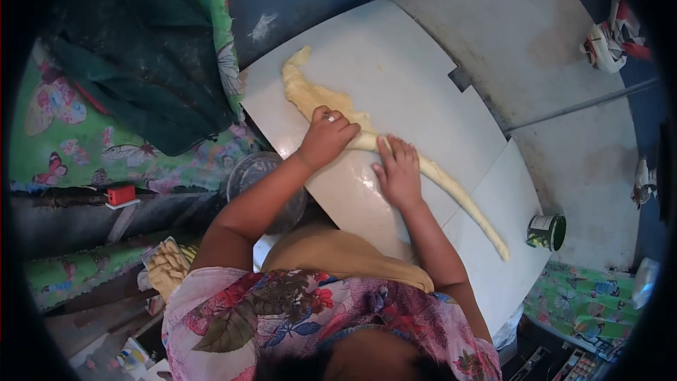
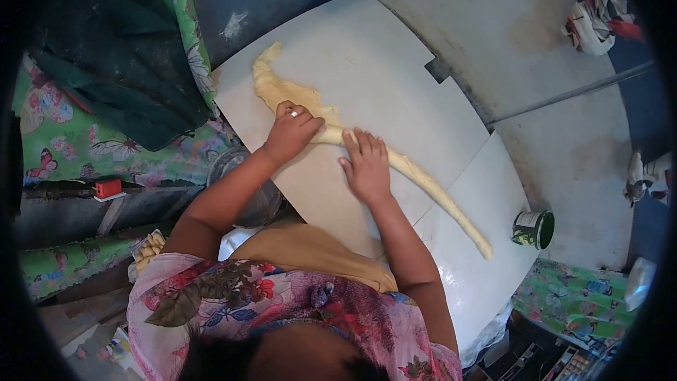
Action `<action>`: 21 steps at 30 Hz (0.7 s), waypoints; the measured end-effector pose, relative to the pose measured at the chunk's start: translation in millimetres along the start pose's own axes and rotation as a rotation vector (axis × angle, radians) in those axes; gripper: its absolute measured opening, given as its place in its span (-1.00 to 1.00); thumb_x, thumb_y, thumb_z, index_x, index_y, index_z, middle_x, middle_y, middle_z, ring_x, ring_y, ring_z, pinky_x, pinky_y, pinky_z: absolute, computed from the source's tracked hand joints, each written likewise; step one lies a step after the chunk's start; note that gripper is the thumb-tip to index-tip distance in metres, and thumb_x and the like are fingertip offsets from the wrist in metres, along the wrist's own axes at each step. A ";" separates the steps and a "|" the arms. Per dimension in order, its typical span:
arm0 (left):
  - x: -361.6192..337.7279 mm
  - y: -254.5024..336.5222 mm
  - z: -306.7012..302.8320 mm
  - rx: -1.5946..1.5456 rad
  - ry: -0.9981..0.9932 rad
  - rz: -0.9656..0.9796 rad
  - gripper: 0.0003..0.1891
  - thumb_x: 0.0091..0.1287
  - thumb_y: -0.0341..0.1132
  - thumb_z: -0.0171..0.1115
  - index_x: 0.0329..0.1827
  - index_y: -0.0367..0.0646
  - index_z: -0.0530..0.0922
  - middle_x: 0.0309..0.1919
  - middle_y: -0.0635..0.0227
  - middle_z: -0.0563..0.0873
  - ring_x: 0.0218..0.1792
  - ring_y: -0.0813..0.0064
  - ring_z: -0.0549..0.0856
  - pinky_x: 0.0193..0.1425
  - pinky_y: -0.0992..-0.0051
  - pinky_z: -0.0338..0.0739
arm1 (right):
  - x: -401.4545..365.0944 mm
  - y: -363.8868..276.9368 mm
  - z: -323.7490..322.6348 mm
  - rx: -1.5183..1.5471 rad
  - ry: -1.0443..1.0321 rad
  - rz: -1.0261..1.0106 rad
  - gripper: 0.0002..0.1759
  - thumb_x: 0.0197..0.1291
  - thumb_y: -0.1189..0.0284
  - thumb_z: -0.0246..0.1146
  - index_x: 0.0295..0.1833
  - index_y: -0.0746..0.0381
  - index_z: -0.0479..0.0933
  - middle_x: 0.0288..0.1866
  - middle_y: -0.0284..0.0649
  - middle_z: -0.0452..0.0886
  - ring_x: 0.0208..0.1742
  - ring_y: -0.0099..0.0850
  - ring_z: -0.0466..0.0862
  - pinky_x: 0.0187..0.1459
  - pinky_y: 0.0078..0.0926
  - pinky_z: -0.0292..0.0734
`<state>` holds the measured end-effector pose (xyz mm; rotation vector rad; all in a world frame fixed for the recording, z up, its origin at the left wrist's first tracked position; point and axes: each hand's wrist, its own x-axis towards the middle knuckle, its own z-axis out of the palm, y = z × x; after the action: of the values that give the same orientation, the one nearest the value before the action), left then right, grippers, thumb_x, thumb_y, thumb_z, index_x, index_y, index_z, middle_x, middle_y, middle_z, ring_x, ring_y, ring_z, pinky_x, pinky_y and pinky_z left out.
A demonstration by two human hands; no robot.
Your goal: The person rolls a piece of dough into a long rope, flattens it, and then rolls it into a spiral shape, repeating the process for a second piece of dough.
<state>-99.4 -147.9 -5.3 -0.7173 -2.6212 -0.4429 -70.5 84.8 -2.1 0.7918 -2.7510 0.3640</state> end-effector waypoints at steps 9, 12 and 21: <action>-17.6 -11.6 -19.5 -0.131 -0.110 -0.017 -0.65 0.24 0.03 0.32 -0.09 0.00 0.67 -0.07 0.47 0.61 0.20 0.35 0.47 0.39 0.02 0.07 | 9.2 4.7 -10.6 0.146 -0.039 0.095 -0.40 0.21 0.10 0.32 0.36 -0.01 0.50 0.03 -0.24 0.52 0.09 -0.24 0.47 0.18 -0.18 0.29; -41.4 5.6 -34.6 -0.147 -0.212 -0.120 -0.67 0.25 -0.01 0.33 -0.11 -0.05 0.67 -0.09 0.45 0.61 0.19 0.32 0.47 0.38 0.00 0.05 | -6.1 14.5 -24.2 0.181 -0.085 0.018 -0.42 0.19 0.09 0.34 0.33 -0.02 0.53 -0.03 -0.23 0.48 0.06 -0.23 0.46 0.14 -0.20 0.30; 23.0 -16.7 -11.9 0.123 0.224 -0.339 -0.68 0.26 -0.25 0.25 0.08 -0.03 0.57 -0.21 0.40 0.66 0.03 0.33 0.55 0.29 0.05 0.16 | 67.4 28.9 -4.9 -0.290 0.184 0.287 -0.44 0.29 0.15 0.24 0.40 -0.02 0.44 0.29 -0.16 0.49 0.20 -0.19 0.47 0.21 -0.17 0.30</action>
<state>-123.3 -156.7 12.0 -0.1694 -2.5305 -0.4232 -140.6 77.5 18.5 0.2776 -2.6581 0.0798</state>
